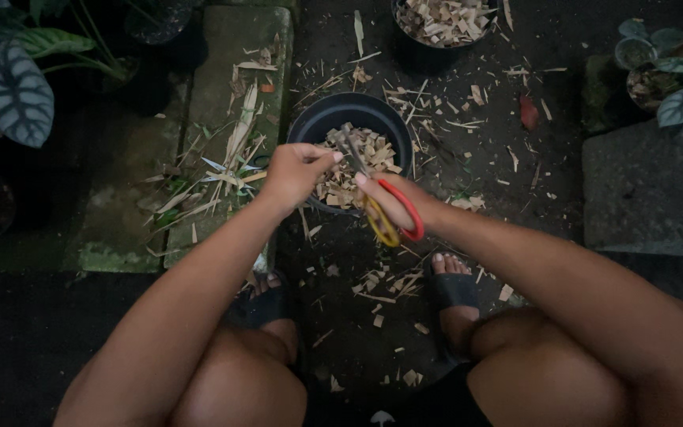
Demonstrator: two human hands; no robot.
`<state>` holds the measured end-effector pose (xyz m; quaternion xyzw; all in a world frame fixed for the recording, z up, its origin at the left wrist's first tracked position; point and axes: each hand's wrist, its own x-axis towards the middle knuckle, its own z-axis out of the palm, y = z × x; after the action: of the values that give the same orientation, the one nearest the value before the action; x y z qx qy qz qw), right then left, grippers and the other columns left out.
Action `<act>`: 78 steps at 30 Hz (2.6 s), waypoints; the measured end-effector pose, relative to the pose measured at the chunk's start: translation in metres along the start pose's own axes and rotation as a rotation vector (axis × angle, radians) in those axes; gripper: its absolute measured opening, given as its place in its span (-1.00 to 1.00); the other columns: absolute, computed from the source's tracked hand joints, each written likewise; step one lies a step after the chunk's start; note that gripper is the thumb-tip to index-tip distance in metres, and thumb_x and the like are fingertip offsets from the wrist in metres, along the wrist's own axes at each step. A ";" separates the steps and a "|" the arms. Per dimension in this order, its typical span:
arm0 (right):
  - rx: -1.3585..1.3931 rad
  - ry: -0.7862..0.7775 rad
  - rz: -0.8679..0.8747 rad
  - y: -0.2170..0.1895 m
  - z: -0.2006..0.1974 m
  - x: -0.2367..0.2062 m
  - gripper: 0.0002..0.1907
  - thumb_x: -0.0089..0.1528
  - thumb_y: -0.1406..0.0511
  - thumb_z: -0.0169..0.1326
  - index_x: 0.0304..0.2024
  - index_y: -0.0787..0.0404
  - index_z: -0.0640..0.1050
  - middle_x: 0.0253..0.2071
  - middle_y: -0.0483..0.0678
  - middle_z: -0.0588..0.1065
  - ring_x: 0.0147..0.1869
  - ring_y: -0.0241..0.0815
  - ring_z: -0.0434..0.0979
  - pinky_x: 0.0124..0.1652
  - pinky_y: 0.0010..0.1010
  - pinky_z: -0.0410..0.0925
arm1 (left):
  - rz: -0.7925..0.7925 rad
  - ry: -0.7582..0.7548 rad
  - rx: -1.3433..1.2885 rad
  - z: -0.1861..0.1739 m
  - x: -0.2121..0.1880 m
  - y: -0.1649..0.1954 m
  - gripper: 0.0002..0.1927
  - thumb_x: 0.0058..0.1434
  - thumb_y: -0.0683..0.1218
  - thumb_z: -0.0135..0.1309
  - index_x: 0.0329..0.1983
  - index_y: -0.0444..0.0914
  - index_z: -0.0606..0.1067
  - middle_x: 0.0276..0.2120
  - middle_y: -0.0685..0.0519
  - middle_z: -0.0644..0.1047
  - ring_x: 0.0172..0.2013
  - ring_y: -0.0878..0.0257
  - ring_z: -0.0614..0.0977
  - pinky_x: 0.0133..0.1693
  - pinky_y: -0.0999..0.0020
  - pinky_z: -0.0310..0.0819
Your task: The person sits on the ground and cuts dried wood pieces into small chips using scissors, placing the cut pieces into a black bowl. They repeatedly pick up longer wood strips from the ground beside them, trim them over the bowl, and let the cut chips accumulate in the bowl.
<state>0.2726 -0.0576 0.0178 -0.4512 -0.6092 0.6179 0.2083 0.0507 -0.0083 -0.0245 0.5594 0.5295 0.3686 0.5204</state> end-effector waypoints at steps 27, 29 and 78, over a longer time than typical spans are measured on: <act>0.006 -0.101 -0.003 -0.002 -0.001 -0.001 -0.37 0.36 -0.17 -0.35 -0.22 0.19 0.46 -0.56 -0.21 0.40 -0.52 -0.31 0.43 -0.43 -0.45 0.40 | -0.004 -0.011 -0.083 0.005 0.004 -0.006 -0.78 0.26 -0.13 0.21 -0.15 -0.40 0.64 -0.35 -0.02 0.70 -0.43 0.38 0.66 -0.38 0.48 0.54; 0.015 -0.108 0.009 -0.005 0.001 -0.003 -0.37 0.36 -0.18 -0.33 -0.22 0.20 0.46 -0.56 -0.20 0.40 -0.52 -0.30 0.43 -0.44 -0.43 0.39 | -0.006 -0.022 -0.080 0.008 0.003 -0.008 -0.79 0.26 -0.13 0.22 -0.16 -0.40 0.64 -0.36 -0.03 0.70 -0.45 0.38 0.62 -0.40 0.48 0.51; -0.492 0.074 0.172 -0.046 -0.027 -0.048 -0.55 0.31 -0.05 -0.04 -0.23 0.18 0.57 -0.56 -0.10 0.49 -0.52 -0.22 0.57 -0.45 -0.37 0.46 | -0.566 0.128 1.029 -0.132 -0.064 -0.058 -0.46 0.04 0.15 0.36 -0.12 -0.38 0.63 -0.04 -0.31 0.60 -0.02 -0.15 0.64 0.00 0.06 0.54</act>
<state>0.3049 -0.0735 0.0801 -0.5608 -0.6925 0.4497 0.0610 -0.0990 -0.0517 -0.0472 0.5536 0.7992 -0.0556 0.2274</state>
